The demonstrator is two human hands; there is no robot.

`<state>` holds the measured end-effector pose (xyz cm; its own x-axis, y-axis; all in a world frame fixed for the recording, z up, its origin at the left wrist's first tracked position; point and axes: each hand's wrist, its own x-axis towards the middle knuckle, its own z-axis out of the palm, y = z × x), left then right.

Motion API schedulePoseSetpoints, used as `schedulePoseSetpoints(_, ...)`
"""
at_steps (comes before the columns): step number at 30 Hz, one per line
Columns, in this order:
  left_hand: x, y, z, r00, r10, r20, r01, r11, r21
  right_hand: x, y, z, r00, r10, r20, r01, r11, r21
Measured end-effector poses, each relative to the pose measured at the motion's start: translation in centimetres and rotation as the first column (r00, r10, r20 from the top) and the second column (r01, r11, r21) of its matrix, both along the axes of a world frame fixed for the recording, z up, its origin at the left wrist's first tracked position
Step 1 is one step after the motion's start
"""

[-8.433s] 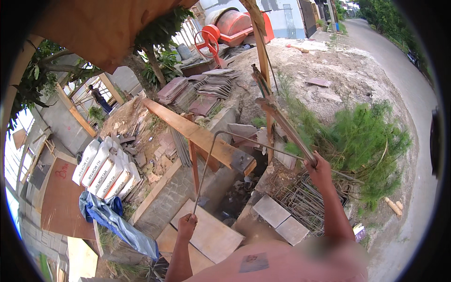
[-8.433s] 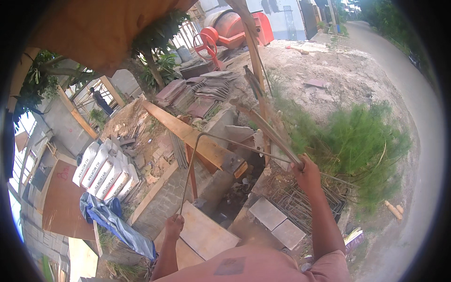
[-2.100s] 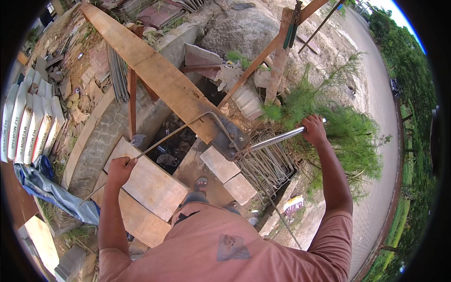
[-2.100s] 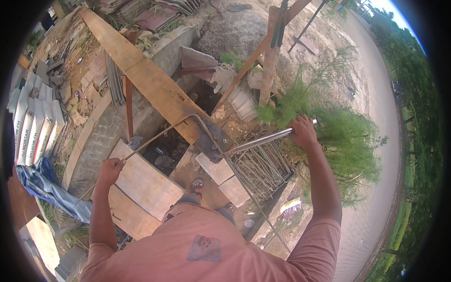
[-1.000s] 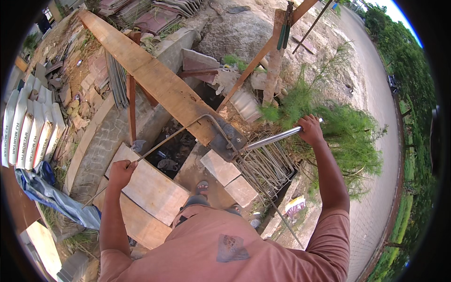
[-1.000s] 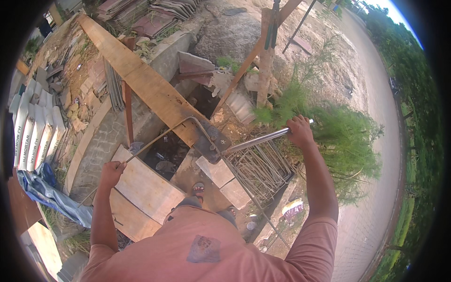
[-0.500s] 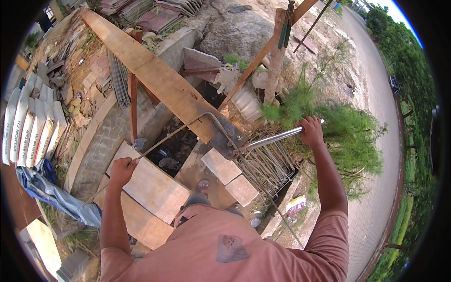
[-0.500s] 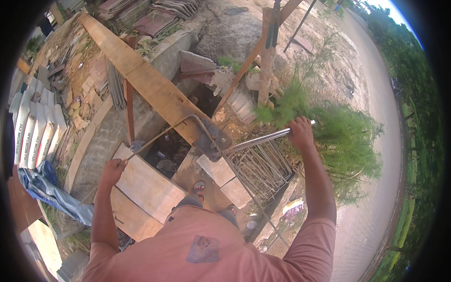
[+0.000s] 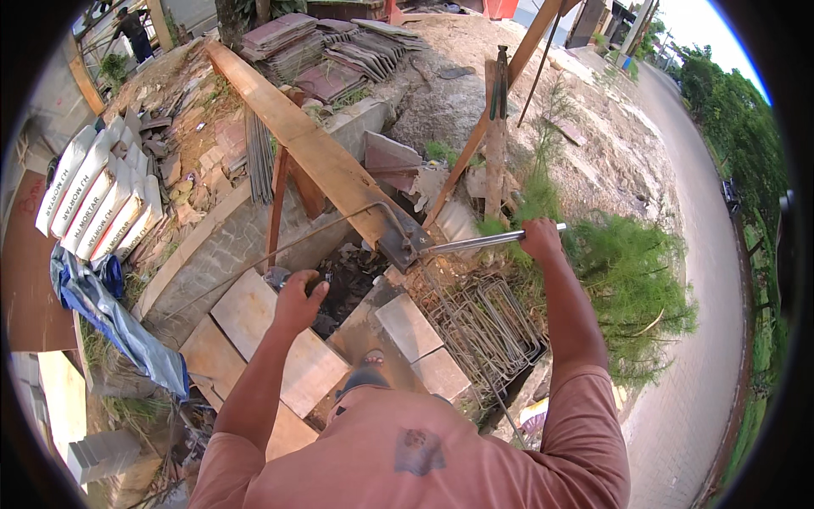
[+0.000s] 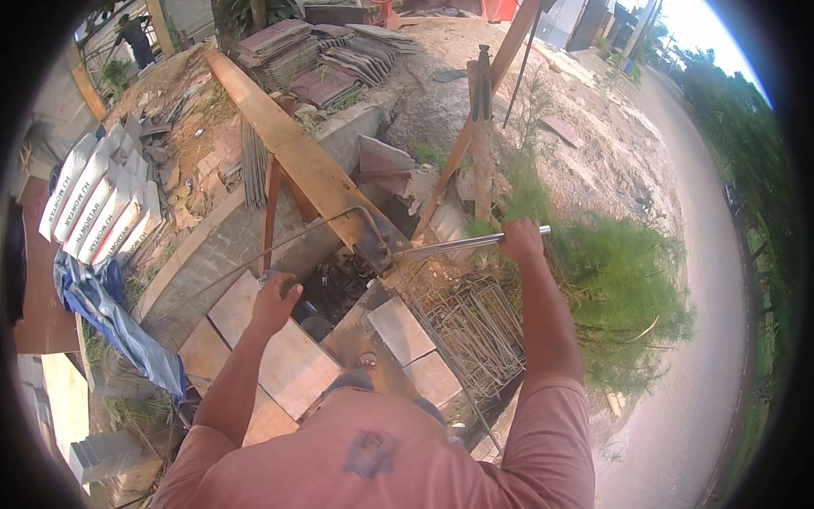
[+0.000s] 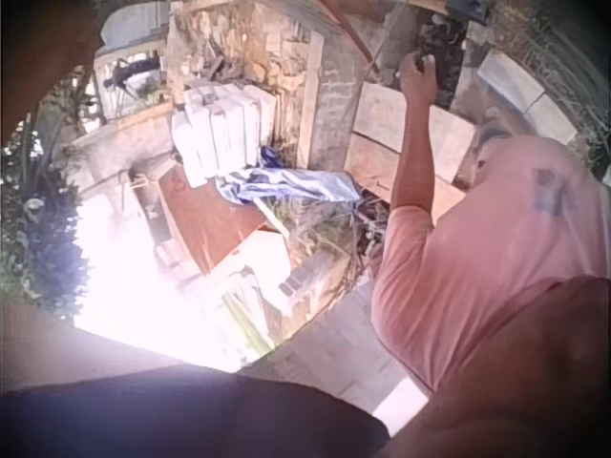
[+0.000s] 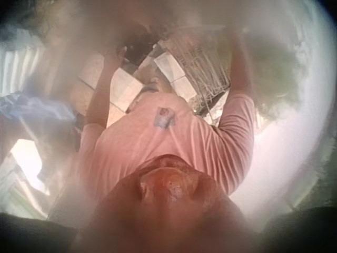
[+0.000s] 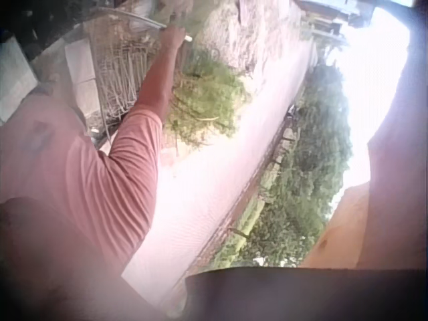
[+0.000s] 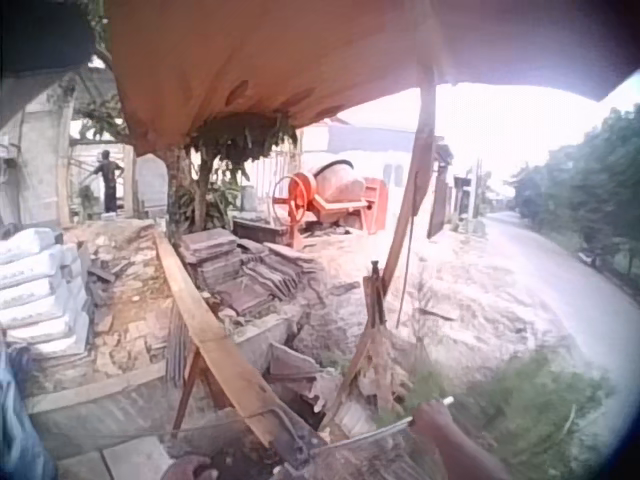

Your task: The person repeatedly bends thin metal rods using a manual bending jig. They position each rod, apply force with a lever, and release the bent piece. The process is repeated multiple times in an outdoor construction area.

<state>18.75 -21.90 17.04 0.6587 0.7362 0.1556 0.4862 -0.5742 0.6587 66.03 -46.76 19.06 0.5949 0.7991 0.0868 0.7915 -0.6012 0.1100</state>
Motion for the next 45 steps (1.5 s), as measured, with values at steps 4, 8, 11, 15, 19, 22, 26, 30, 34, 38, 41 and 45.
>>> schedulePoseSetpoints(4,6.2,-17.1,-2.3,0.946,-0.321,0.037,0.245,0.639,-0.729,-0.2,0.8,0.1,1.0,0.024,0.003,-0.024,0.999,0.036)
schedulePoseSetpoints(8,10.5,-30.8,-5.0,0.863,-0.497,0.094,0.228,0.216,-0.949,0.2,0.6,-0.4,0.998,0.048,-0.027,-0.045,0.993,0.107)
schedulePoseSetpoints(11,10.7,-34.6,-0.9,0.916,-0.401,-0.016,0.046,0.145,-0.988,-0.1,0.4,-1.5,0.999,0.042,-0.014,-0.04,0.992,0.123)
schedulePoseSetpoints(15,9.8,-36.2,-3.5,0.971,-0.239,0.032,0.053,0.081,-0.995,-0.4,0.6,-0.7,0.996,0.087,-0.016,-0.084,0.989,0.122)
schedulePoseSetpoints(19,9.1,-36.5,-4.9,0.985,-0.172,0.019,0.051,0.183,-0.982,-1.0,-0.7,-0.4,0.999,0.036,-0.013,-0.033,0.986,0.162)
schedulePoseSetpoints(22,8.6,-36.3,-5.6,0.99,-0.142,0.018,0.046,0.196,-0.98,-1.4,-0.8,-0.9,1.0,0.011,-0.024,-0.006,0.979,0.205)
schedulePoseSetpoints(26,5.5,-35.4,-5.9,0.998,-0.065,-0.018,0.003,0.304,-0.953,-3.5,-1.2,-2.2,0.996,-0.062,-0.059,0.075,0.965,0.253)
schedulePoseSetpoints(30,1.7,-33.0,-7.4,0.996,-0.085,0.005,0.045,0.474,-0.879,-5.7,-4.7,-2.5,0.988,-0.139,-0.074,0.152,0.966,0.21)
schedulePoseSetpoints(34,-3.1,-29.7,-5.6,0.998,0.023,-0.057,-0.059,0.603,-0.795,-9.4,-7.0,-3.3,0.974,-0.208,-0.085,0.222,0.946,0.234)
schedulePoseSetpoints(38,-8.6,-22.8,-6.6,0.962,0.166,-0.218,-0.238,0.899,-0.367,-18.3,-9.2,-0.5,0.953,-0.218,-0.212,0.265,0.937,0.228)
schedulePoseSetpoints(41,-10.3,-18.7,-2.8,0.911,0.251,-0.329,-0.277,0.96,-0.034,-24.5,-11.3,0.7,0.9,-0.27,-0.342,0.377,0.877,0.298)
schedulePoseSetpoints(45,-15.2,-14.7,-3.4,0.898,0.23,-0.375,-0.201,0.973,0.115,-26.4,-9.5,0.0,0.905,-0.201,-0.375,0.319,0.903,0.286)
